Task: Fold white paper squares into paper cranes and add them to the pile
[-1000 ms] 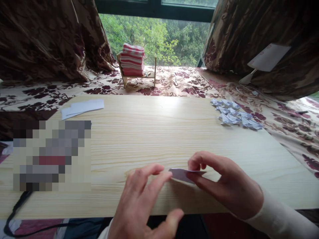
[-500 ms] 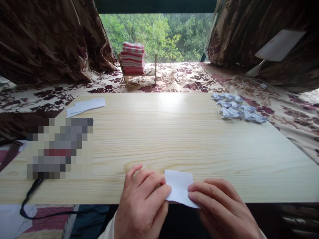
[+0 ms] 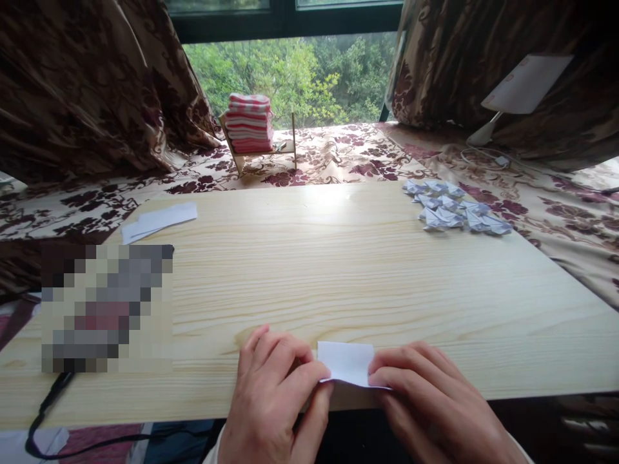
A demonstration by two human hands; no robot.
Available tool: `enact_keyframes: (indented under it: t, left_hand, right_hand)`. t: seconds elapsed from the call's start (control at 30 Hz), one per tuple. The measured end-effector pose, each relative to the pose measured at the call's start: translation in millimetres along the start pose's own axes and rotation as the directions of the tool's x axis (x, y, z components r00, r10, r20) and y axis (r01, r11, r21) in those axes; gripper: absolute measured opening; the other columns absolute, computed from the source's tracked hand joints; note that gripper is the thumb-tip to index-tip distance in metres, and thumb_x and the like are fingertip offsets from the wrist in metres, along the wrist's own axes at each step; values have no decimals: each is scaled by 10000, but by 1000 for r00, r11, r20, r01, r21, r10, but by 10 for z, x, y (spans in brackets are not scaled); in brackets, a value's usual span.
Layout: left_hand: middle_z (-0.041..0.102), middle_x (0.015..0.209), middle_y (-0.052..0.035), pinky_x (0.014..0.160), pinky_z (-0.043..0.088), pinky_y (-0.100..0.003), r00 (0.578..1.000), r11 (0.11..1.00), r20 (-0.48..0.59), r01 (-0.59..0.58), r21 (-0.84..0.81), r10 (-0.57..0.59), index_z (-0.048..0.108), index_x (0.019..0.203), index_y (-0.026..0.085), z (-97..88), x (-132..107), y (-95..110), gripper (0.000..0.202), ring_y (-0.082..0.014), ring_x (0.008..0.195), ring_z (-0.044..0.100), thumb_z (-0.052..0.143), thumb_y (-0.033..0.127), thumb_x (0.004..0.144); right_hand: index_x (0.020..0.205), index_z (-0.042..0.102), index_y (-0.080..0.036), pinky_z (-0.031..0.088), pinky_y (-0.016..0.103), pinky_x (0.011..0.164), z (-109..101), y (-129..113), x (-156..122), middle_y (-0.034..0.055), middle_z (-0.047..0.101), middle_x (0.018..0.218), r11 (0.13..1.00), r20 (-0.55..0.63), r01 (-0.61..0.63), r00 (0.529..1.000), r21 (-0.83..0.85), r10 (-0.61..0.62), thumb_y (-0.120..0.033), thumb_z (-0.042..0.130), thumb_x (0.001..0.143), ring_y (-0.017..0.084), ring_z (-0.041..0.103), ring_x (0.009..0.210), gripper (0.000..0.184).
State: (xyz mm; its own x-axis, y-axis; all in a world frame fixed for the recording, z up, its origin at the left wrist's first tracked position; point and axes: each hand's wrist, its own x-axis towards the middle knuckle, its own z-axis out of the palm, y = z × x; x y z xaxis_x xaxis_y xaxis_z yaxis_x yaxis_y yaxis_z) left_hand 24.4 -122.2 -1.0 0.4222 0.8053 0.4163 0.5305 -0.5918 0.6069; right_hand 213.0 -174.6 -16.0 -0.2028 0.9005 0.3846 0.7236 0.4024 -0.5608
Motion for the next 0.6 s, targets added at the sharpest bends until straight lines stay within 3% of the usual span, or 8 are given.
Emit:
enact_keyframes:
  t: [0.17, 0.33, 0.47, 0.6]
  left_hand:
    - [582, 714, 1, 917, 353, -392, 998, 996, 32, -47, 75, 44, 637, 732, 229, 0, 19, -39, 173, -151, 750, 527, 512, 133, 804]
    - [580, 710, 11, 921, 332, -396, 999, 999, 33, 2, 34, -3, 617, 701, 228, 4, 31, -43, 134, -151, 744, 520, 548, 163, 796]
    - [583, 692, 12, 919, 333, -393, 999, 997, 40, -7, 75, 4, 600, 664, 220, 17, 45, -58, 152, -149, 724, 516, 546, 169, 797]
    - [597, 702, 9, 936, 317, -398, 998, 994, 56, -29, 104, 23, 595, 668, 221, 29, 39, -105, 165, -156, 748, 523, 520, 158, 800]
  right_hand:
    - [943, 564, -208, 468, 275, 669, -49, -7, 52, 42, 631, 866, 999, 63, -37, 997, -18, 38, -114, 464, 852, 148, 582, 763, 164]
    - [874, 558, -215, 464, 265, 618, -41, 14, 63, 24, 602, 790, 991, 117, -64, 990, -118, 78, -148, 459, 858, 139, 567, 667, 121]
    - [827, 557, -219, 456, 257, 583, -46, 35, 83, 6, 585, 719, 985, 131, -35, 990, -170, 58, -148, 462, 853, 138, 557, 631, 121]
    - [826, 561, -211, 463, 239, 606, -49, 82, 102, 21, 600, 781, 992, 122, 14, 993, -126, 2, -136, 508, 818, 136, 563, 683, 92]
